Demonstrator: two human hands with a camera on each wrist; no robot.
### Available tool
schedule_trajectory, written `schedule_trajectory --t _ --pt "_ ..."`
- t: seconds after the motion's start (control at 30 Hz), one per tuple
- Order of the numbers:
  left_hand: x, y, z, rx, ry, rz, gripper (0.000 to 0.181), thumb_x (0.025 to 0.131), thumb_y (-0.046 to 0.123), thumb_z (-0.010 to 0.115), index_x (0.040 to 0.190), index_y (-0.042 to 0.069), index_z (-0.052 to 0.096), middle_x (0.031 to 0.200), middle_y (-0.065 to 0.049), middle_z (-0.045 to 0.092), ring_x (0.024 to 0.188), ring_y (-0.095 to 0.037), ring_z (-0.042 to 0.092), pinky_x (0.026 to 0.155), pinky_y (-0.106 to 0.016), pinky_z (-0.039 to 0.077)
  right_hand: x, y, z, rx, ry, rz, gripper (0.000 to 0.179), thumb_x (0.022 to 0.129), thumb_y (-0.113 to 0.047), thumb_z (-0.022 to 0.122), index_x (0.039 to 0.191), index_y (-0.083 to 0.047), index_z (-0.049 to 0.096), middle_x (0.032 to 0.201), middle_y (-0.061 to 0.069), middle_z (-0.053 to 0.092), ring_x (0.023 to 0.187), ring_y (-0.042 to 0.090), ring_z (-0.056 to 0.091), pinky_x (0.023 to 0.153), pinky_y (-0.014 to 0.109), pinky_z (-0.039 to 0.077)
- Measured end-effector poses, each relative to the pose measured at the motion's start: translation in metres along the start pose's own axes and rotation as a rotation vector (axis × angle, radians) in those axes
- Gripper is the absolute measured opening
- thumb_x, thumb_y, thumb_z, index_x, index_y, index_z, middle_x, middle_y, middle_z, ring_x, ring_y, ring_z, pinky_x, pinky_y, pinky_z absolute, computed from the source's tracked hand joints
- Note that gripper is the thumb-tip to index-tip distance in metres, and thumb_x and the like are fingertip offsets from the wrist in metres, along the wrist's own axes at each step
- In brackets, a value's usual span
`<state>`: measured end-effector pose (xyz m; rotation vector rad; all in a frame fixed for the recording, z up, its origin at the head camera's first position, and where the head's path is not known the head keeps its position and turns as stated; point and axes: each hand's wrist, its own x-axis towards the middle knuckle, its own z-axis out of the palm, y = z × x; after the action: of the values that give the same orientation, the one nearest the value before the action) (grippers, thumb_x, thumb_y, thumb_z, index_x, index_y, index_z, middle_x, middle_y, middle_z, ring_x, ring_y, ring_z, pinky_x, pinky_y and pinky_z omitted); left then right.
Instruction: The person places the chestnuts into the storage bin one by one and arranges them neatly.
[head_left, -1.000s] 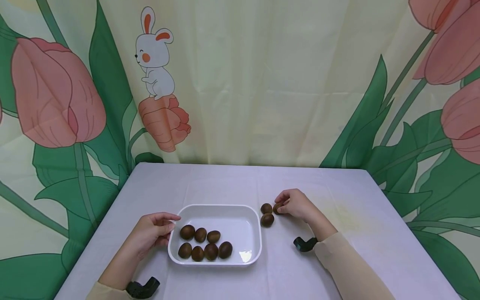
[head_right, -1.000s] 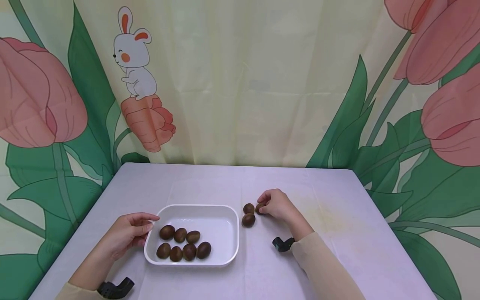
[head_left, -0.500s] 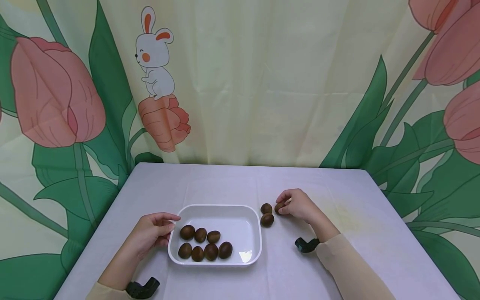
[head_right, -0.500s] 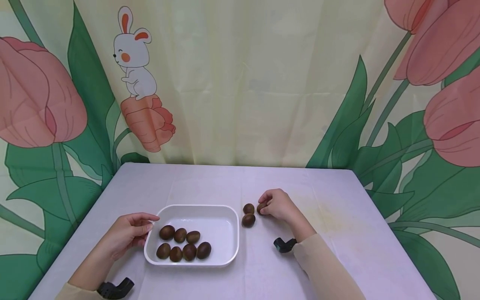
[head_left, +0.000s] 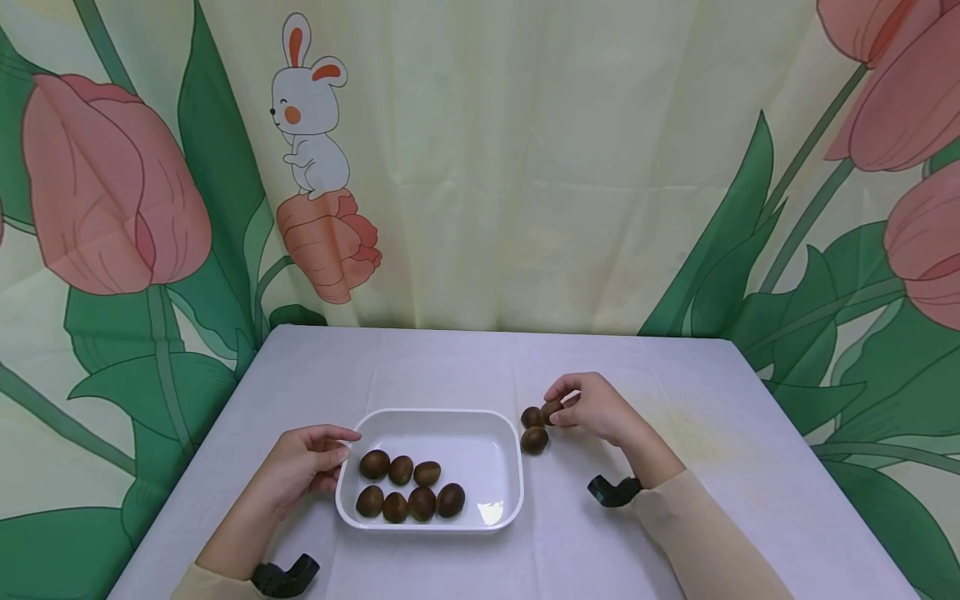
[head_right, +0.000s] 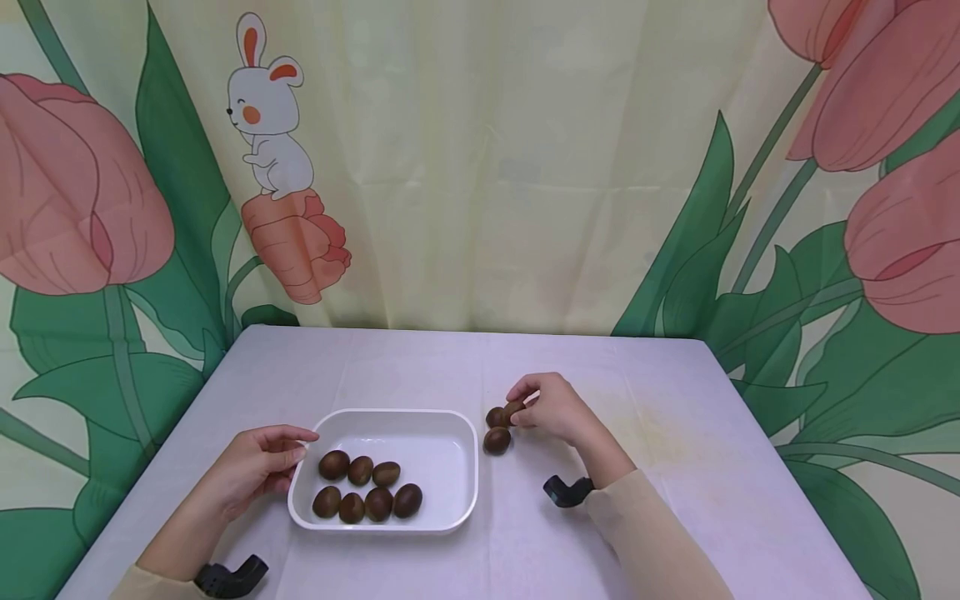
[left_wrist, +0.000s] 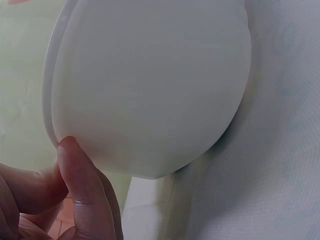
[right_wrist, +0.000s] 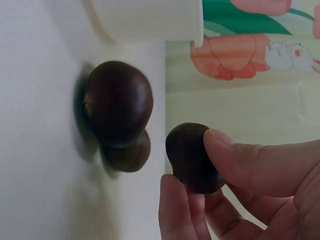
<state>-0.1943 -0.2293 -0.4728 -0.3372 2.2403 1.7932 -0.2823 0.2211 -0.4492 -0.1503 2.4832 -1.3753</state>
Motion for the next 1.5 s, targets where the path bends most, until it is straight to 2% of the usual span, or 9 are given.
schedule_trajectory --t 0.27,0.47,0.7,1.03,1.27,1.5 --pt "-0.001 0.000 0.000 0.009 0.001 -0.001 0.029 0.100 0.001 0.071 0.130 0.003 0.075 0.095 -0.008 0.072 0.067 -0.019 0.064 0.056 -0.026 0.057 -0.008 -0.018 0.006 -0.024 -0.021 -0.049 0.024 0.086 -0.001 0.083 0.108 -0.008 0.076 0.102 0.010 0.076 0.090 0.022 0.068 0.077 0.032 0.057" --pt "-0.001 0.000 0.000 0.006 0.001 -0.004 0.029 0.100 0.002 0.071 0.129 0.003 0.076 0.092 -0.007 0.071 0.067 -0.018 0.064 0.056 -0.026 0.057 -0.013 -0.033 0.013 -0.008 -0.069 -0.102 0.023 0.085 0.001 0.082 0.106 -0.008 0.077 0.097 0.008 0.074 0.086 0.022 0.068 0.076 0.034 0.056" --pt "0.001 -0.001 0.000 0.011 0.001 -0.004 0.030 0.101 0.003 0.071 0.130 0.003 0.075 0.093 -0.007 0.071 0.068 -0.019 0.064 0.057 -0.027 0.057 -0.015 -0.043 0.026 -0.011 -0.119 -0.135 0.022 0.085 -0.001 0.082 0.104 -0.011 0.079 0.099 0.006 0.075 0.086 0.021 0.067 0.078 0.034 0.055" --pt "0.001 0.000 0.000 0.013 0.001 0.006 0.030 0.101 0.003 0.071 0.131 0.002 0.074 0.094 -0.007 0.071 0.067 -0.018 0.064 0.056 -0.027 0.057 -0.016 -0.059 0.048 -0.034 -0.186 -0.186 0.022 0.084 -0.002 0.084 0.102 -0.015 0.080 0.098 0.004 0.075 0.086 0.021 0.065 0.072 0.033 0.054" --pt "-0.001 0.000 0.000 0.011 0.002 0.002 0.030 0.101 0.002 0.071 0.131 0.002 0.074 0.096 -0.009 0.071 0.068 -0.019 0.064 0.057 -0.027 0.057 -0.014 -0.067 0.067 -0.039 -0.233 -0.207 0.025 0.083 0.000 0.084 0.101 -0.016 0.079 0.093 0.003 0.076 0.088 0.020 0.067 0.077 0.032 0.056" --pt "0.000 0.000 0.000 0.013 0.002 0.008 0.030 0.101 0.002 0.070 0.130 0.002 0.074 0.095 -0.008 0.072 0.067 -0.019 0.064 0.056 -0.026 0.057 -0.012 -0.068 0.086 -0.117 -0.271 -0.217 0.027 0.083 -0.001 0.086 0.099 -0.022 0.079 0.090 -0.003 0.076 0.087 0.017 0.069 0.076 0.030 0.057"
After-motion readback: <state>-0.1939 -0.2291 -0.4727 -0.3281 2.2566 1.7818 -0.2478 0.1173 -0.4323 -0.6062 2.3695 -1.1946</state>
